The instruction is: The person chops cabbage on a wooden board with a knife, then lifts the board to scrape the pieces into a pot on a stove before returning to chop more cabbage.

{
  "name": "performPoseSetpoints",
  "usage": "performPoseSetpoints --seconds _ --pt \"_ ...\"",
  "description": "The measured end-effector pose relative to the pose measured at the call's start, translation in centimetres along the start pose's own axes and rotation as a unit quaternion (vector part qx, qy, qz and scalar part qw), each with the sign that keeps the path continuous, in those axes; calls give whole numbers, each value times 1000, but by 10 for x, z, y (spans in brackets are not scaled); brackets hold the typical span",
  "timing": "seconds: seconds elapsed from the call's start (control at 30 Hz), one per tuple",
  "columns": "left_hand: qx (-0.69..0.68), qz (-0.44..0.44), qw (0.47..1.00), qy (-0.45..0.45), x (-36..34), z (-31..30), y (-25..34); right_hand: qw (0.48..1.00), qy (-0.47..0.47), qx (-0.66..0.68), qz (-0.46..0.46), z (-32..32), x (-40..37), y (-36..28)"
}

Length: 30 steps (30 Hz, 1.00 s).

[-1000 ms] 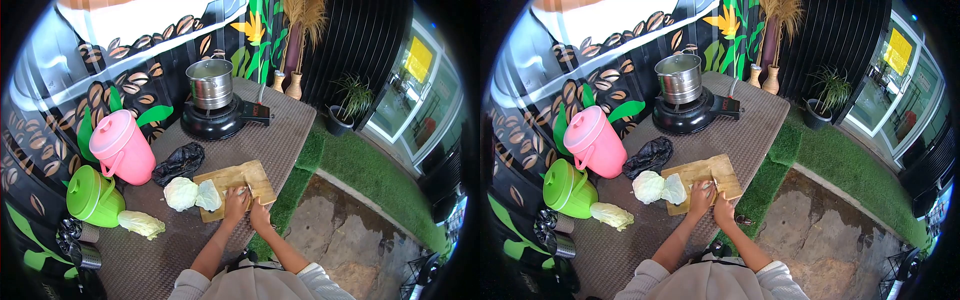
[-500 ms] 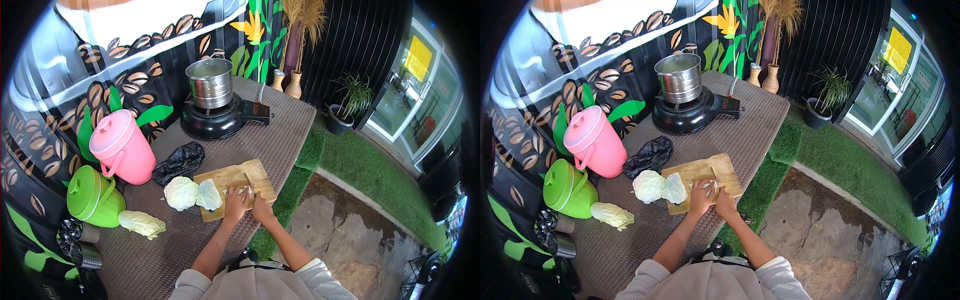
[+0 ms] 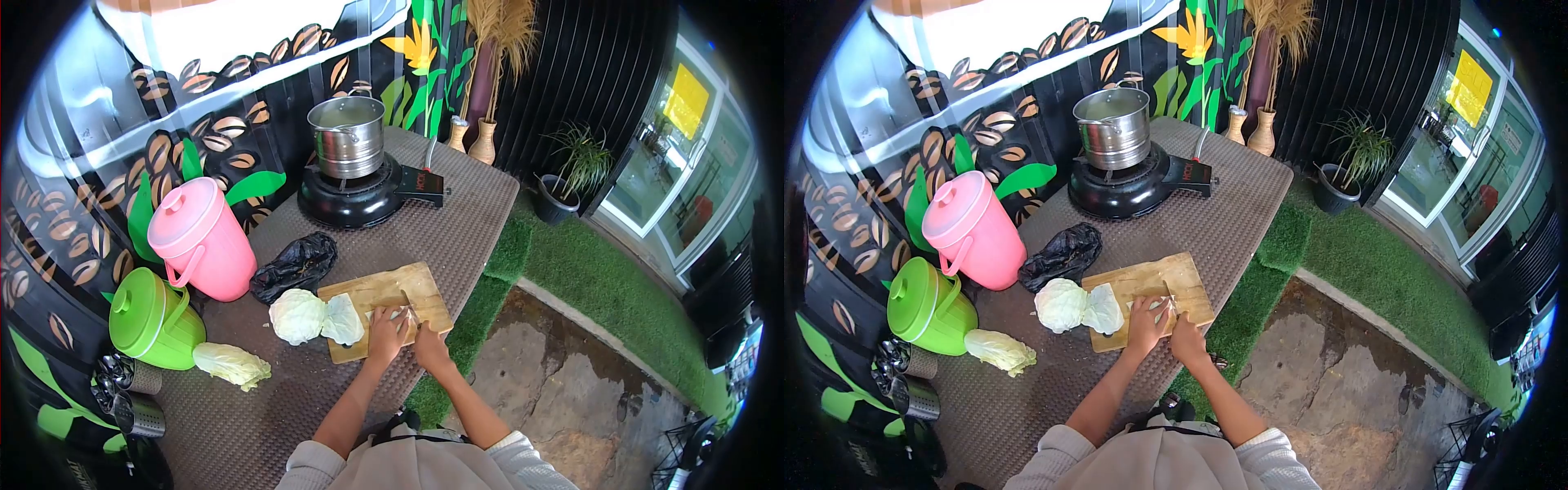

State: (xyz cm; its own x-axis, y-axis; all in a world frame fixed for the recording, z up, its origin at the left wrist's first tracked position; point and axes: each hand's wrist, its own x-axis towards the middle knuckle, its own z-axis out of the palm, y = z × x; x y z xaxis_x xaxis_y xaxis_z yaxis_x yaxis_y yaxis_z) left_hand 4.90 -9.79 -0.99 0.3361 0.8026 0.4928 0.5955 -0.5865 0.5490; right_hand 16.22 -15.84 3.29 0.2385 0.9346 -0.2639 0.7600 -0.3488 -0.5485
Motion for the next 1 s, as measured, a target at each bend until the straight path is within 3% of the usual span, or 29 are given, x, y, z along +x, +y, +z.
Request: performPoseSetpoints --seconds 0.1,0.33,0.53,0.73,0.83,0.93,1.0 --pt "-3 -10 1000 -2 0 1 0 997 80 -9 20 27 -2 3" --pt "-10 -11 1000 1 -1 2 -1 999 3 2 -36 11 20 18" --pt "-23 -10 1000 5 2 -1 2 997 77 18 15 24 0 2" --pt "-1 -4 1000 7 1 -1 1 999 7 9 -38 8 12 15" --pt "-12 -14 1000 -2 2 -3 1 998 70 -8 1 16 -6 4" --pt "-30 -23 999 -11 1 1 0 999 38 18 34 11 -3 -8" --pt "-30 -22 999 -9 -2 2 -2 999 34 -12 3 8 3 -4"
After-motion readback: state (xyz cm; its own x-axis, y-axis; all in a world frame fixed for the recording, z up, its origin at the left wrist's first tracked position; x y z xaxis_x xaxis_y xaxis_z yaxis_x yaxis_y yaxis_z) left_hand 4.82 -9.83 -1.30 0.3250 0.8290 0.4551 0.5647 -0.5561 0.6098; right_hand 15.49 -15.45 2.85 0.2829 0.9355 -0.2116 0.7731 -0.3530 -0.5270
